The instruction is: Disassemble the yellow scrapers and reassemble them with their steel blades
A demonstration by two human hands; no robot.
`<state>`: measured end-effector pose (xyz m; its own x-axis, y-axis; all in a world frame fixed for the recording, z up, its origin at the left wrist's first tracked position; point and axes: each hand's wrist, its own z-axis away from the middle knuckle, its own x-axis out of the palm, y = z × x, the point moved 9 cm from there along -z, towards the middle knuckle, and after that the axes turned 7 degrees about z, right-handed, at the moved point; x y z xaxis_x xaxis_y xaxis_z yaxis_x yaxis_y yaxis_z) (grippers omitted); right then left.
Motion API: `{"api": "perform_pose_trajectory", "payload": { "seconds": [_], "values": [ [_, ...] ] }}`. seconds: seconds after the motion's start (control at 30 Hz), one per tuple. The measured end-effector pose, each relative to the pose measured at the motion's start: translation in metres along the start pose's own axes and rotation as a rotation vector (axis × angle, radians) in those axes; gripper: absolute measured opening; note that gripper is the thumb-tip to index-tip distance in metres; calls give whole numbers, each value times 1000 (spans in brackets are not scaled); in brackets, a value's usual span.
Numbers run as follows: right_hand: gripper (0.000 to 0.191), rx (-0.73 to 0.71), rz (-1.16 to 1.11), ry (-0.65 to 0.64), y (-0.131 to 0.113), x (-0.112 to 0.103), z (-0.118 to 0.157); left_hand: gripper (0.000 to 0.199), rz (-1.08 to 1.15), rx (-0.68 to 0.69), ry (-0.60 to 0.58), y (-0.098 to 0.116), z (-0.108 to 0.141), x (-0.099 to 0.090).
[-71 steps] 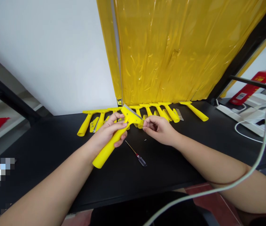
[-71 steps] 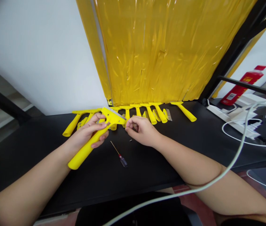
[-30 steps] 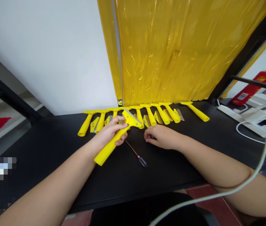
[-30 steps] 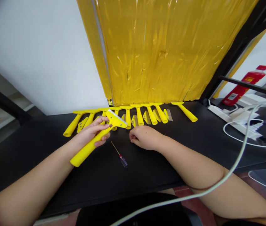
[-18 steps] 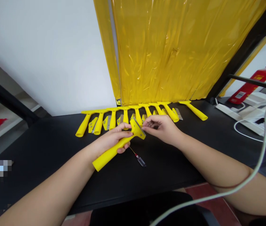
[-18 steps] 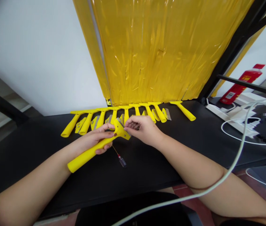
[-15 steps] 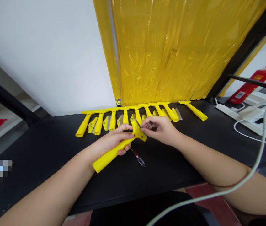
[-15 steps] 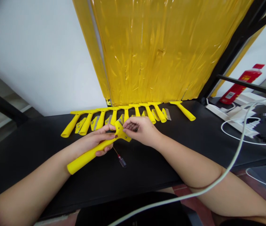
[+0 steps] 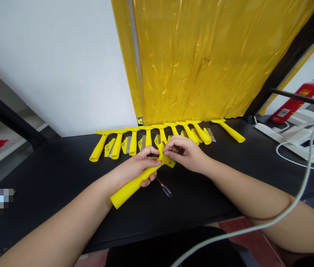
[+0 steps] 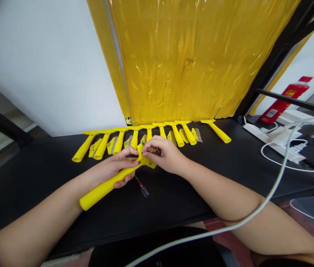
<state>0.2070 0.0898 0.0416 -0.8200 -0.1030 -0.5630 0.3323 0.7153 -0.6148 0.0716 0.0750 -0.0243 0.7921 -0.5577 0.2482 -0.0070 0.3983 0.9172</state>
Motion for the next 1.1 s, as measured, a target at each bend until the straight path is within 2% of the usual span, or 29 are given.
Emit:
{"api": "perform_pose_trajectory", "payload": {
  "seconds": [0.27,0.47,0.57,0.67,0.73,0.87,0.93,1.0,1.1],
  "values": [
    [5,80,-121,-54,13,7,0,28,18,-5,-14,0,2,3],
    [32,266,-311,-63,33,16,3,30,41,8,-44,-1,1,3],
    [35,260,-292,-23,32,12,3,31,39,-16,-24,-3,-1,-3],
    [27,170,-123,4,18,2,3,35,79,21,35,3,-3,-15],
    [20,90,6,-75,2,5,4,39,123,80,80,11,-5,-24],
    [23,-26,225,-418,-24,38,18,45,211,183,195,21,-7,-42],
    [25,-39,347,-526,-27,52,25,46,246,220,250,23,-7,-48],
    [18,-12,415,-584,-23,59,29,47,271,246,294,24,-7,-54],
    [7,74,477,-643,-11,56,33,48,276,266,322,24,-6,-61]
  ]
}}
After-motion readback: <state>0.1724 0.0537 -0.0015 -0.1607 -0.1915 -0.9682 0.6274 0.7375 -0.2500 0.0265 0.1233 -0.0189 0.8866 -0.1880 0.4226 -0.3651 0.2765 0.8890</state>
